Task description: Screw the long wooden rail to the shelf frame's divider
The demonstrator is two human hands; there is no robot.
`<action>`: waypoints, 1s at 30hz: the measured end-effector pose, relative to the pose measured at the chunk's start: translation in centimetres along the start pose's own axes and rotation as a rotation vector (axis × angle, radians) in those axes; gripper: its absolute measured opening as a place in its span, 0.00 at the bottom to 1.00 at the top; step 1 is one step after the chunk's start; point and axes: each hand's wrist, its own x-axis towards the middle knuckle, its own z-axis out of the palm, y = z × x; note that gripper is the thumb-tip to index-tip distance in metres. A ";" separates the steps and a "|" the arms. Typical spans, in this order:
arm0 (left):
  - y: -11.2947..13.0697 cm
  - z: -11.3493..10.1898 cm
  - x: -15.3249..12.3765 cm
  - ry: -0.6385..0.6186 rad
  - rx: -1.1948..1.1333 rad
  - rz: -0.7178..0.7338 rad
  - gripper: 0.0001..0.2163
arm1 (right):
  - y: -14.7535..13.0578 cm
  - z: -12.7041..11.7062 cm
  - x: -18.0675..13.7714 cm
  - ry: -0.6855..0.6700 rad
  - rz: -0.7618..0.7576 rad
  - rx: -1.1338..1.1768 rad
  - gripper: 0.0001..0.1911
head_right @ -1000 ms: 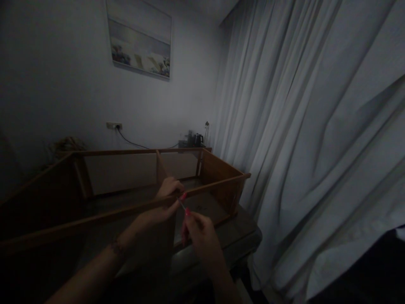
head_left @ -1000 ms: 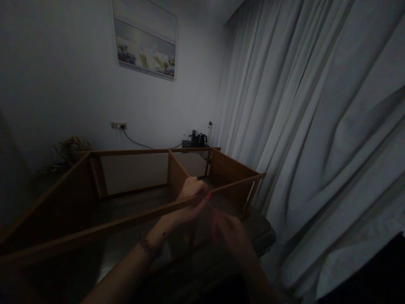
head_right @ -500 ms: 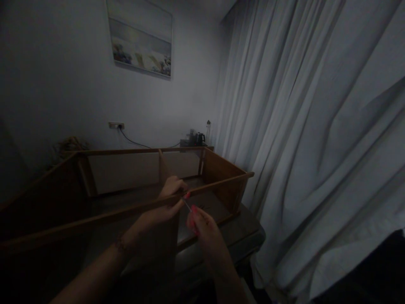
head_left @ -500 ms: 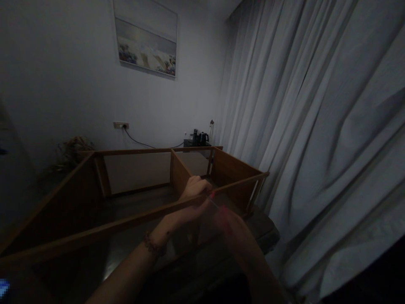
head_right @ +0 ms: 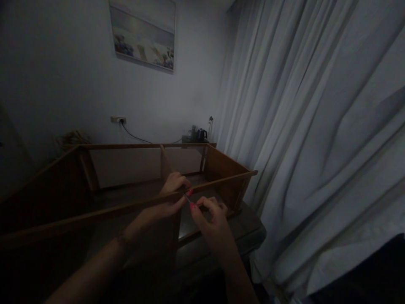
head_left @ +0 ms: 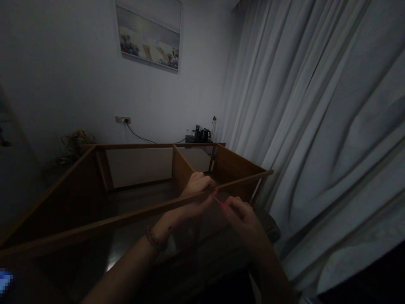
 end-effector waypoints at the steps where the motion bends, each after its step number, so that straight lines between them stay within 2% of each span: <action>1: 0.0 0.0 0.0 0.001 0.002 0.002 0.03 | 0.5 0.2 0.0 -0.050 0.057 0.126 0.16; 2: -0.1 0.0 0.0 0.003 0.004 0.003 0.03 | 1.0 0.5 0.0 -0.089 0.118 0.265 0.18; 4: -0.1 0.0 0.0 0.004 0.014 -0.002 0.04 | 2.1 1.2 0.0 -0.084 0.190 0.479 0.21; 7: 0.1 0.0 0.0 0.006 0.034 -0.006 0.04 | 2.8 1.7 -0.1 -0.045 0.212 0.585 0.22; 10: 0.3 -0.1 0.0 0.014 0.040 -0.007 0.05 | 2.2 1.3 -0.3 0.041 0.129 0.357 0.21; 15: 0.1 0.0 0.0 0.013 0.012 -0.019 0.05 | 0.2 0.5 -0.8 0.355 -0.329 -0.409 0.11; 17: 0.0 0.1 0.0 0.005 0.008 -0.018 0.04 | -0.1 0.7 -1.1 0.421 -0.482 -0.611 0.07; 19: -0.2 0.2 -0.1 -0.005 0.012 -0.028 0.05 | -0.1 1.2 -1.4 0.432 -0.588 -0.750 0.09; 23: -0.6 0.3 -0.1 -0.010 0.009 -0.009 0.06 | 0.3 2.1 -1.8 0.374 -0.664 -0.830 0.11; 30: -0.5 0.3 0.0 -0.002 0.020 0.012 0.04 | 1.5 2.2 -2.0 0.294 -0.586 -0.624 0.11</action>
